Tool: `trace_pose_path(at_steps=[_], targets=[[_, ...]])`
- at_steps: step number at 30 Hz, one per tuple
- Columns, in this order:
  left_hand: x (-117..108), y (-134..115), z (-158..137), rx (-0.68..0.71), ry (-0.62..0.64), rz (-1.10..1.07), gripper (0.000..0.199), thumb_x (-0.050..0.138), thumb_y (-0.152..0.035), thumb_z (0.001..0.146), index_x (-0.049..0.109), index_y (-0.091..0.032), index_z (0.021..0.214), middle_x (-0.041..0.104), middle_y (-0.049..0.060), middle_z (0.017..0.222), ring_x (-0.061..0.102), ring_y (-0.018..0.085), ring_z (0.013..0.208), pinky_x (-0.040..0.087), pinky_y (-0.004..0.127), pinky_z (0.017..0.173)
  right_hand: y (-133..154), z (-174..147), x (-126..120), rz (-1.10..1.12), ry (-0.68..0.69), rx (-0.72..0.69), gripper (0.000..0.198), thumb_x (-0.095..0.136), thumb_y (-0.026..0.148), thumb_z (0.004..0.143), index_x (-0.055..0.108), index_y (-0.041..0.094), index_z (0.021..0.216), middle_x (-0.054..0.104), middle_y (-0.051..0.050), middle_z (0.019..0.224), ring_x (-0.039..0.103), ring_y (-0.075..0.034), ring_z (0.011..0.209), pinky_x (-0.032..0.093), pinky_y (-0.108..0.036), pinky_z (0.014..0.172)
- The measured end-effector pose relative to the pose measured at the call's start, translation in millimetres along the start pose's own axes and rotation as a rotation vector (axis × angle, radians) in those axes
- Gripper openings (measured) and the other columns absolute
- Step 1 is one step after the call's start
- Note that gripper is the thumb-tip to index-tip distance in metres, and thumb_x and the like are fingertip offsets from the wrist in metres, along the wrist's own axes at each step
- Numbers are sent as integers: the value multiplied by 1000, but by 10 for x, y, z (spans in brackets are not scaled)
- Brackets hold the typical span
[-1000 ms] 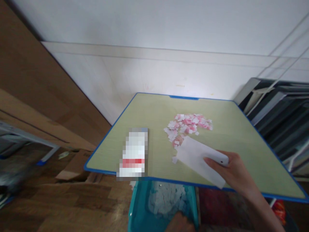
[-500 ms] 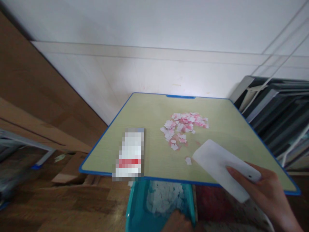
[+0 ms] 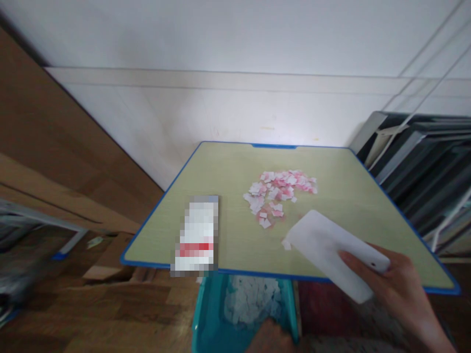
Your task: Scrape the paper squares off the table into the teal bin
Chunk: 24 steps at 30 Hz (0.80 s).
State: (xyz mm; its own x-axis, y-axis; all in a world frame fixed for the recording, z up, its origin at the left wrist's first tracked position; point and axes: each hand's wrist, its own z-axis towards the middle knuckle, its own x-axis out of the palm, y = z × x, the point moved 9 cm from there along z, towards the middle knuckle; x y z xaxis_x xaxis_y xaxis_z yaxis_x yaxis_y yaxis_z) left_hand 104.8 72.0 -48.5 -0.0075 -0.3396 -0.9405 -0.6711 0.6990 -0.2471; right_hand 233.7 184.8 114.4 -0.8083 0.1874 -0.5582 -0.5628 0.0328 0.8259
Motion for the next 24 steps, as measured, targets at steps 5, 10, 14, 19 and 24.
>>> trace_pose_path(at_steps=[5, 10, 14, 19, 24], targets=[[17, -30, -28, 65, -130, -9, 15, 61, -25, 90, 62, -20, 76, 62, -1, 52, 51, 16, 35, 16, 27, 35, -58, -71, -75, -68, 51, -8, 33, 63, 48, 74, 74, 18, 67, 60, 0, 45, 49, -14, 37, 37, -23, 34], [-32, -46, -39, 59, -106, 11, 8, 65, -27, 88, 63, -21, 83, 62, -1, 52, 51, 17, 36, 15, 27, 35, -62, -108, -146, -79, 59, 3, 30, 64, 45, 73, 76, 19, 68, 63, 0, 46, 52, -15, 39, 39, -23, 35], [-85, -47, -55, 46, -62, 29, 6, 64, -27, 89, 64, -22, 85, 63, -1, 54, 51, 17, 37, 16, 29, 35, -77, -150, -234, -66, 70, 8, 29, 66, 46, 71, 74, 19, 63, 66, -1, 50, 57, -17, 44, 42, -22, 37], [-82, -43, -78, 64, -73, 73, 5, 66, -26, 88, 66, -22, 92, 63, -2, 54, 50, 17, 36, 17, 31, 36, -183, -214, -362, -145, 36, 27, 28, 65, 47, 72, 76, 21, 68, 70, -1, 53, 62, -19, 47, 48, -24, 42], [-114, -37, -89, 56, -140, 65, 7, 66, -29, 88, 66, -22, 89, 61, -1, 52, 50, 18, 36, 19, 30, 36, -252, -246, -434, -203, 17, 68, 32, 63, 51, 72, 76, 22, 70, 73, -1, 58, 61, -18, 46, 47, -24, 41]])
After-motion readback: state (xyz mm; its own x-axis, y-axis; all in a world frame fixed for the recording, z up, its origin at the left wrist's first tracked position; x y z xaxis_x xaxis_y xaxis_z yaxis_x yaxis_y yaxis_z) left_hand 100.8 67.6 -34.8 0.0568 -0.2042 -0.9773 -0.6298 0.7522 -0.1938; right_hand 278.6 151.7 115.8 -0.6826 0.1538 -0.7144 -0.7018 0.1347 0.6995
